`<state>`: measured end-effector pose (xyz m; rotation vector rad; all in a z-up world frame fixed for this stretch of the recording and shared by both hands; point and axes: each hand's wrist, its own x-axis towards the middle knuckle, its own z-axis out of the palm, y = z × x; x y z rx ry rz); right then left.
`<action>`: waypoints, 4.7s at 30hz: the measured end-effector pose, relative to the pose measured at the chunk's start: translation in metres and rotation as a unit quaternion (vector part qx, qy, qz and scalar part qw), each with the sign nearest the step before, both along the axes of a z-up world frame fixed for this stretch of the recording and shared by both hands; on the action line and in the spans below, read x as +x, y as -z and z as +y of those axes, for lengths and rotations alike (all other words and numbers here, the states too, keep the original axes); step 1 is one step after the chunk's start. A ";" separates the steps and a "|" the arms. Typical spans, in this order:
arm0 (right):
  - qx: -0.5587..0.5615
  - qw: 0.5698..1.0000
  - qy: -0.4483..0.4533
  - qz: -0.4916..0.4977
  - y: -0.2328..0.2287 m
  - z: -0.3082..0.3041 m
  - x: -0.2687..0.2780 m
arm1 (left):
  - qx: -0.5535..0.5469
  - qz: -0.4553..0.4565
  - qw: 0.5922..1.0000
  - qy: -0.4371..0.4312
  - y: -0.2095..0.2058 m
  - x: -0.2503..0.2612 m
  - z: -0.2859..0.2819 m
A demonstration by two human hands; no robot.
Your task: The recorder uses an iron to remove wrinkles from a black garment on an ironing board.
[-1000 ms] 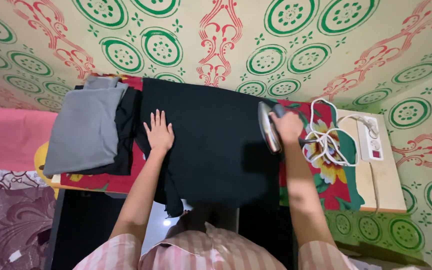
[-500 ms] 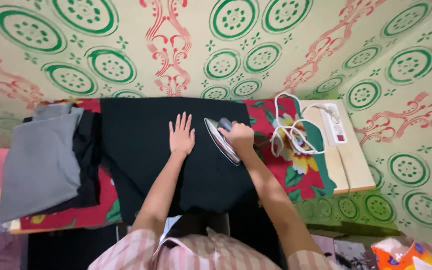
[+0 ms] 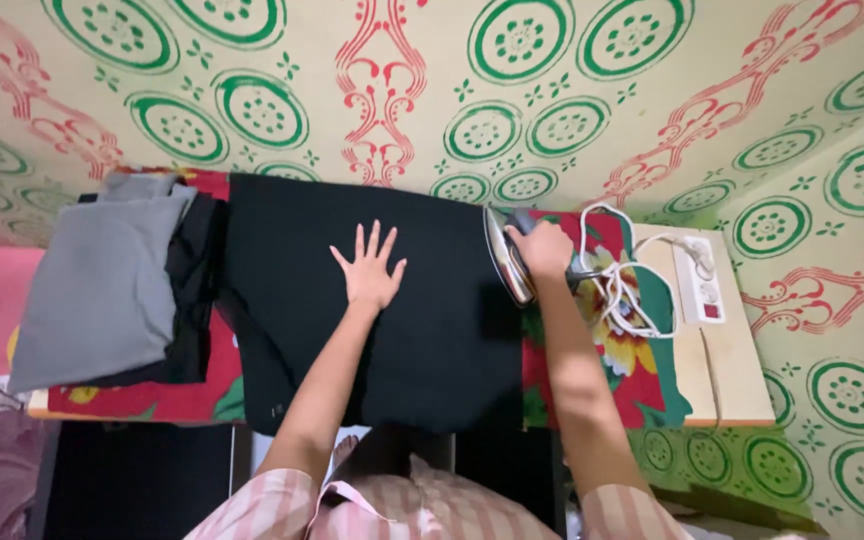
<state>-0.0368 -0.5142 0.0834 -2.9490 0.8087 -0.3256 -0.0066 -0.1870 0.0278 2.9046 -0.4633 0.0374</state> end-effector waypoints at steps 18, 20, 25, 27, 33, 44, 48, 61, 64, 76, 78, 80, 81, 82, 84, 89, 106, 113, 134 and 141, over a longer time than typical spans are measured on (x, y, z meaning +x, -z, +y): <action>0.048 0.962 -0.255 0.086 -0.042 0.154 -0.071 | -0.046 -0.072 0.995 -0.049 0.028 0.004 0.110; 0.025 0.969 -0.239 0.063 -0.032 0.150 -0.059 | -0.040 -0.075 0.995 -0.057 0.028 0.005 0.125; 0.010 0.983 -0.184 -0.003 -0.026 0.144 -0.016 | -0.038 -0.075 0.993 -0.084 0.027 0.007 0.164; 0.001 0.993 -0.115 -0.035 -0.018 0.142 0.003 | -0.041 -0.092 0.990 -0.094 0.031 0.007 0.177; 0.042 0.993 -0.114 -0.003 -0.039 0.159 0.012 | -0.031 -0.091 0.991 -0.096 0.036 0.007 0.185; 0.040 0.951 -0.290 0.098 -0.049 0.265 0.004 | -0.021 -0.060 0.995 -0.081 0.039 0.050 0.184; 0.049 0.948 -0.286 0.129 -0.051 0.276 0.027 | -0.034 -0.082 0.993 -0.080 0.036 0.061 0.184; 0.026 0.939 -0.339 0.043 -0.044 0.264 0.121 | -0.046 -0.050 0.994 -0.087 0.025 0.064 0.186; 0.169 0.912 -0.363 0.084 -0.042 0.252 0.128 | -0.056 -0.048 0.994 -0.083 0.025 0.065 0.187; 0.204 0.856 -0.473 0.044 -0.040 0.241 0.085 | -0.059 -0.067 0.993 -0.081 0.033 0.062 0.186; 0.194 0.859 -0.472 0.030 -0.041 0.240 0.079 | -0.054 -0.065 0.993 -0.082 0.033 0.064 0.186; 0.183 0.866 -0.465 0.032 -0.037 0.238 0.072 | -0.053 -0.072 0.993 -0.079 0.033 0.063 0.186; 0.172 0.871 -0.459 0.036 -0.036 0.238 0.069 | -0.052 -0.078 0.992 -0.080 0.034 0.062 0.187; 0.171 0.871 -0.458 0.036 -0.036 0.238 0.066 | -0.053 -0.079 0.992 -0.079 0.033 0.061 0.185; 0.182 0.882 -0.431 0.049 -0.034 0.242 0.060 | -0.066 -0.070 0.992 -0.079 0.033 0.061 0.186; 0.132 0.921 -0.362 0.055 -0.033 0.253 0.051 | -0.054 -0.069 0.992 -0.086 0.030 0.061 0.185; 0.119 0.952 -0.282 -0.007 -0.014 0.237 0.055 | -0.028 -0.090 0.992 -0.080 0.031 0.064 0.184; 0.087 0.990 -0.104 0.024 0.009 0.130 0.025 | -0.044 -0.099 0.992 -0.070 0.037 0.061 0.184; -0.006 0.974 -0.216 -0.063 0.013 0.118 -0.044 | -0.068 -0.056 0.995 0.047 0.044 0.030 0.025; 0.099 0.961 -0.230 -0.119 0.000 0.117 -0.045 | -0.046 -0.056 0.997 0.034 0.031 0.032 0.005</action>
